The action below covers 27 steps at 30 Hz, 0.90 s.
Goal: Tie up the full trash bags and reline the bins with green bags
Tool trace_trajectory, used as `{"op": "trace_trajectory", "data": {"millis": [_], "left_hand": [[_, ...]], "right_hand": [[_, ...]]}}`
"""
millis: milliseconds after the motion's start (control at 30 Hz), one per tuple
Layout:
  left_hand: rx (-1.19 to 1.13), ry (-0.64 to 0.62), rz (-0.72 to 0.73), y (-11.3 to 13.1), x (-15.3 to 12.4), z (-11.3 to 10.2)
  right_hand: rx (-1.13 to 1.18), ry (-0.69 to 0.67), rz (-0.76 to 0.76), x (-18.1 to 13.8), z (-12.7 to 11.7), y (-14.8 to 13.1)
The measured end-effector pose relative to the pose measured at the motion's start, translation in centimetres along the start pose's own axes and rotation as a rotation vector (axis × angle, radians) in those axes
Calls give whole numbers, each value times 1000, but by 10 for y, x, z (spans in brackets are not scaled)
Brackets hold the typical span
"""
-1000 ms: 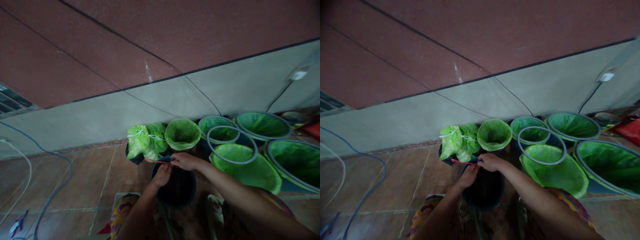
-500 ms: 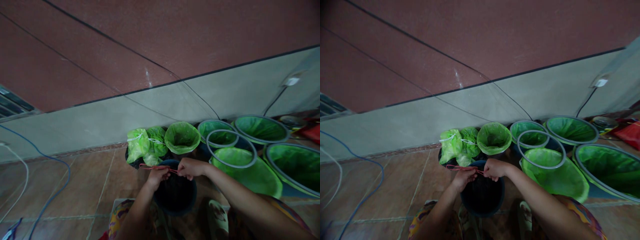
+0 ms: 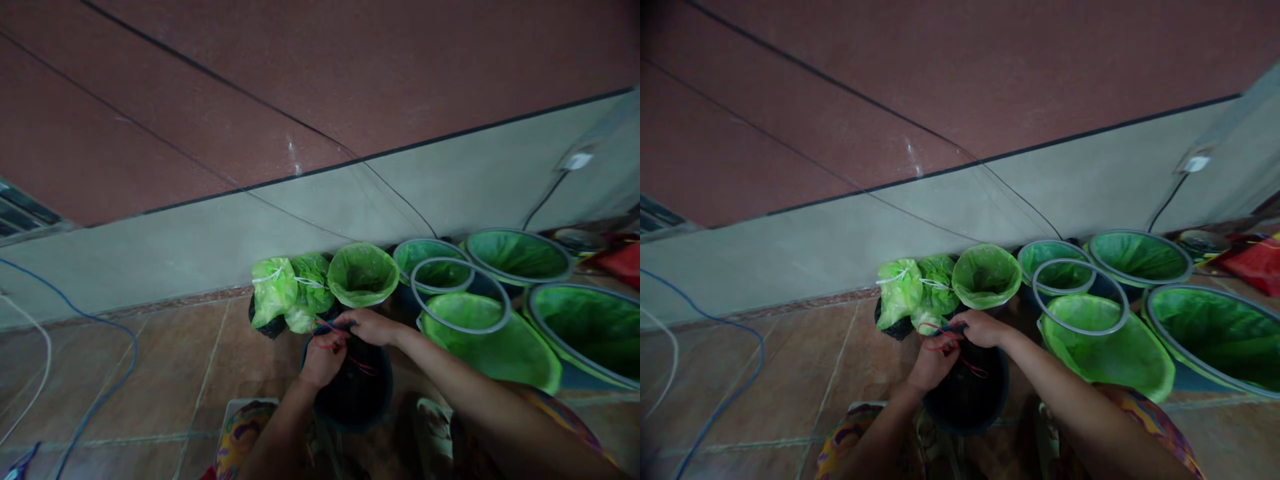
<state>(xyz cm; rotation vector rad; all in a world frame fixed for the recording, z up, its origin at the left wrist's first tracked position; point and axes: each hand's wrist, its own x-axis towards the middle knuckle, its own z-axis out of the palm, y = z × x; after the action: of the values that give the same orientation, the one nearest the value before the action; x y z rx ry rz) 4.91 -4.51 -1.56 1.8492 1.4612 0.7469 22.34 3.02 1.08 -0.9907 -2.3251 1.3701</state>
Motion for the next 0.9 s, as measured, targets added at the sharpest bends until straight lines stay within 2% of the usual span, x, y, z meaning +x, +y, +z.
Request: {"op": "trace_trajectory", "data": {"millis": [133, 233, 333, 433, 567, 633, 733, 900], "left_hand": [[236, 19, 139, 3, -3, -4], [363, 63, 180, 4, -6, -7], [500, 131, 227, 7, -8, -7], [537, 212, 239, 8, -9, -5], [438, 253, 246, 7, -10, -4], [370, 261, 254, 6, -9, -4], [304, 278, 233, 7, -8, -5], [265, 274, 117, 10, -6, -7]], "right_hand": [[95, -109, -1, 6, 17, 7], [105, -125, 61, 8, 21, 10], [137, -87, 40, 9, 17, 9], [204, -83, 9, 10, 12, 8], [297, -111, 63, 10, 12, 11], [290, -78, 121, 10, 13, 12], [184, 51, 182, 10, 14, 6], [-195, 261, 87, 5, 14, -13]]}}
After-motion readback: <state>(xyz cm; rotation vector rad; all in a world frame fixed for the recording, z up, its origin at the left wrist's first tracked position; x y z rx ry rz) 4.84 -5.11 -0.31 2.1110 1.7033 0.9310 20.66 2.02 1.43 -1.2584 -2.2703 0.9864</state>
